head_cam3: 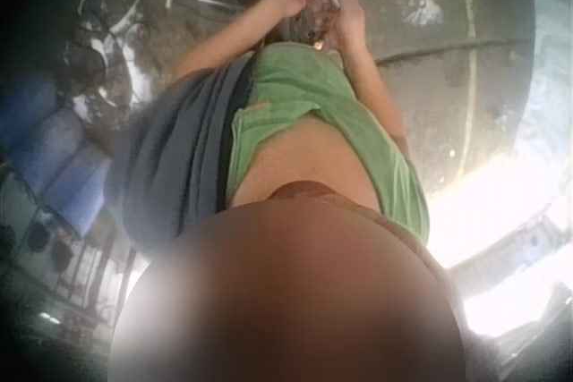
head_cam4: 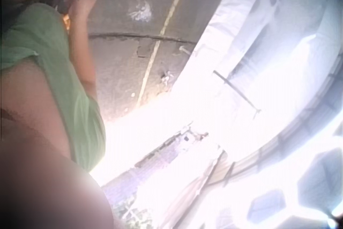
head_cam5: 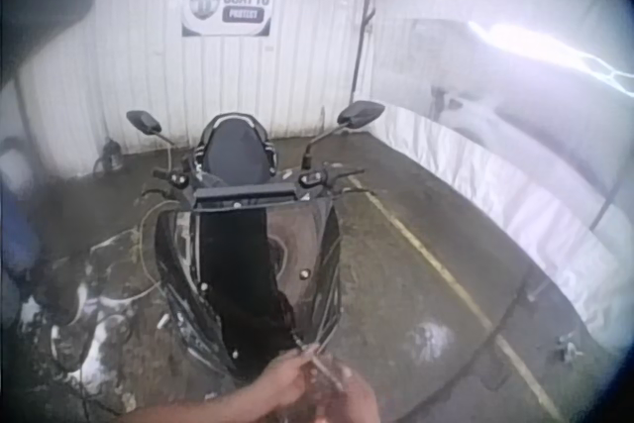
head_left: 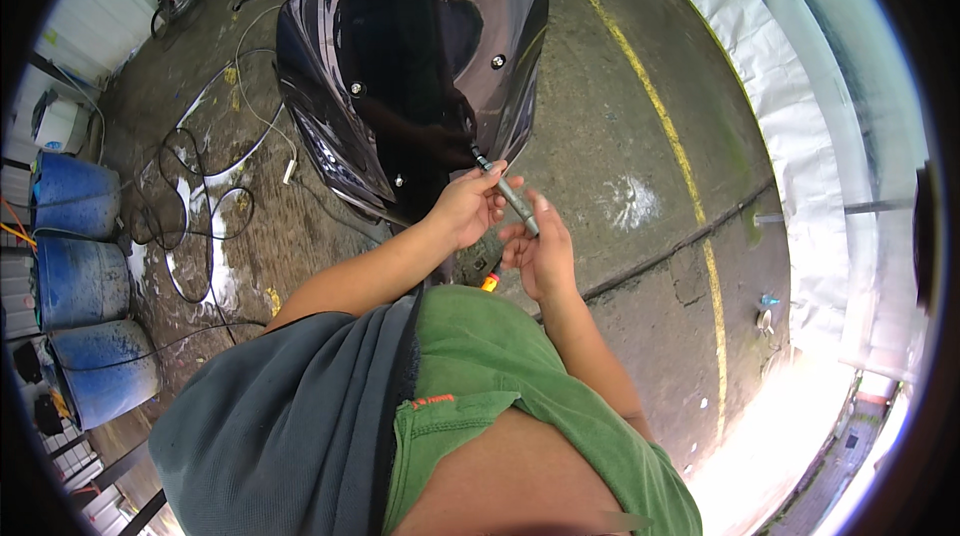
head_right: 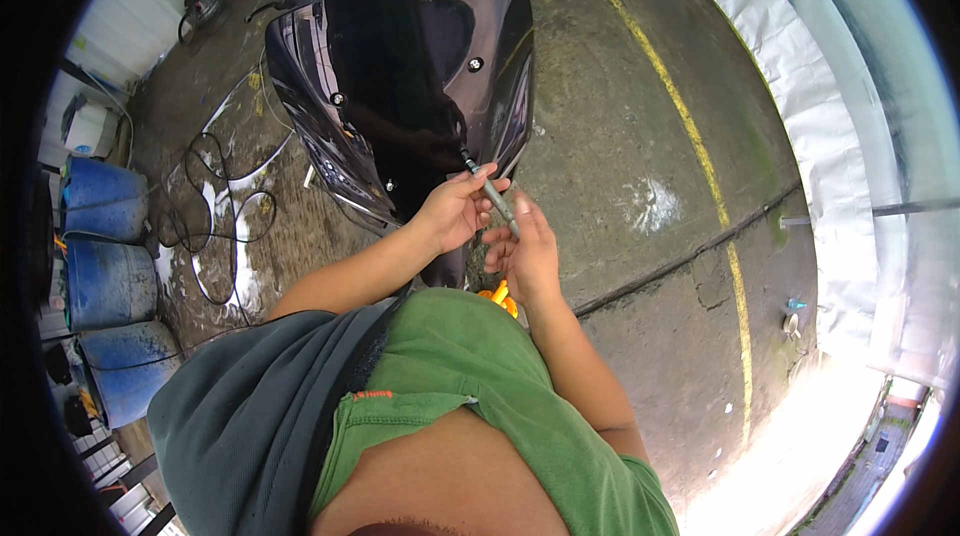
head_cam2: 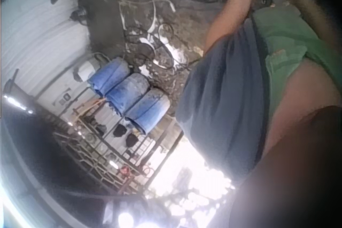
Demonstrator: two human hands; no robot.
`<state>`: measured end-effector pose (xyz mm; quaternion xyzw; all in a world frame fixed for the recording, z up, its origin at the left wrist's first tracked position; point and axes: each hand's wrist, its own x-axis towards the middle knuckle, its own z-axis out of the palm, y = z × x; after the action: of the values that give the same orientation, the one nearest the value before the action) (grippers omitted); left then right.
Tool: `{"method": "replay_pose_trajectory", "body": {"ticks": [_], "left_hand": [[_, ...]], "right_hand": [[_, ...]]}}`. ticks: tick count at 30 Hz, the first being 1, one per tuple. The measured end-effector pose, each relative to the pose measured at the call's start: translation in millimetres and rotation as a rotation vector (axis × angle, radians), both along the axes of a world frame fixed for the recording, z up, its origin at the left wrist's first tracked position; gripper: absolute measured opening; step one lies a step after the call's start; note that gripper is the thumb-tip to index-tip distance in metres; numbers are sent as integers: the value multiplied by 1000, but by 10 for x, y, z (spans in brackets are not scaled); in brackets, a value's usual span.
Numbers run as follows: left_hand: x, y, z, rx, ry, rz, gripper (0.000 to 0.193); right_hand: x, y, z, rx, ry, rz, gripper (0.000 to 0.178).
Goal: The person uses a socket wrench to remove several bolts from the front fairing of a black motorcycle. After loosening the bolts, the person detaches the fairing and sets it aside.
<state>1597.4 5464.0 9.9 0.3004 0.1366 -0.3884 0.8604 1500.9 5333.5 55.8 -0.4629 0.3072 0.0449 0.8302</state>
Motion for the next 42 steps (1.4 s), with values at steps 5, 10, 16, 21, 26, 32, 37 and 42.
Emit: {"method": "replay_pose_trajectory", "body": {"ticks": [5,10,16,21,26,32,37,42], "left_hand": [[-46,40,6,-58,53,-34,23],[-2,-32,-86,117,-83,-37,33],[-4,-9,-81,-67,31,-9,26],[-9,-6,-3,-14,-26,-71,33],[-46,-45,213,-41,-210,-175,38],[335,-242,702,-82,-452,32,41],[588,-301,899,-172,-391,140,26],[593,-319,896,-154,-301,180,17]], "right_hand": [[104,-41,-128,-401,32,276,58],[76,45,-69,-473,-261,25,47],[60,14,89,-265,41,129,41],[-39,10,-82,-871,-285,157,38],[-228,-24,102,-579,-214,25,36],[292,-143,541,-571,-425,-6,29],[669,-159,830,-612,-452,27,27],[782,-109,923,-602,-455,44,26]]}}
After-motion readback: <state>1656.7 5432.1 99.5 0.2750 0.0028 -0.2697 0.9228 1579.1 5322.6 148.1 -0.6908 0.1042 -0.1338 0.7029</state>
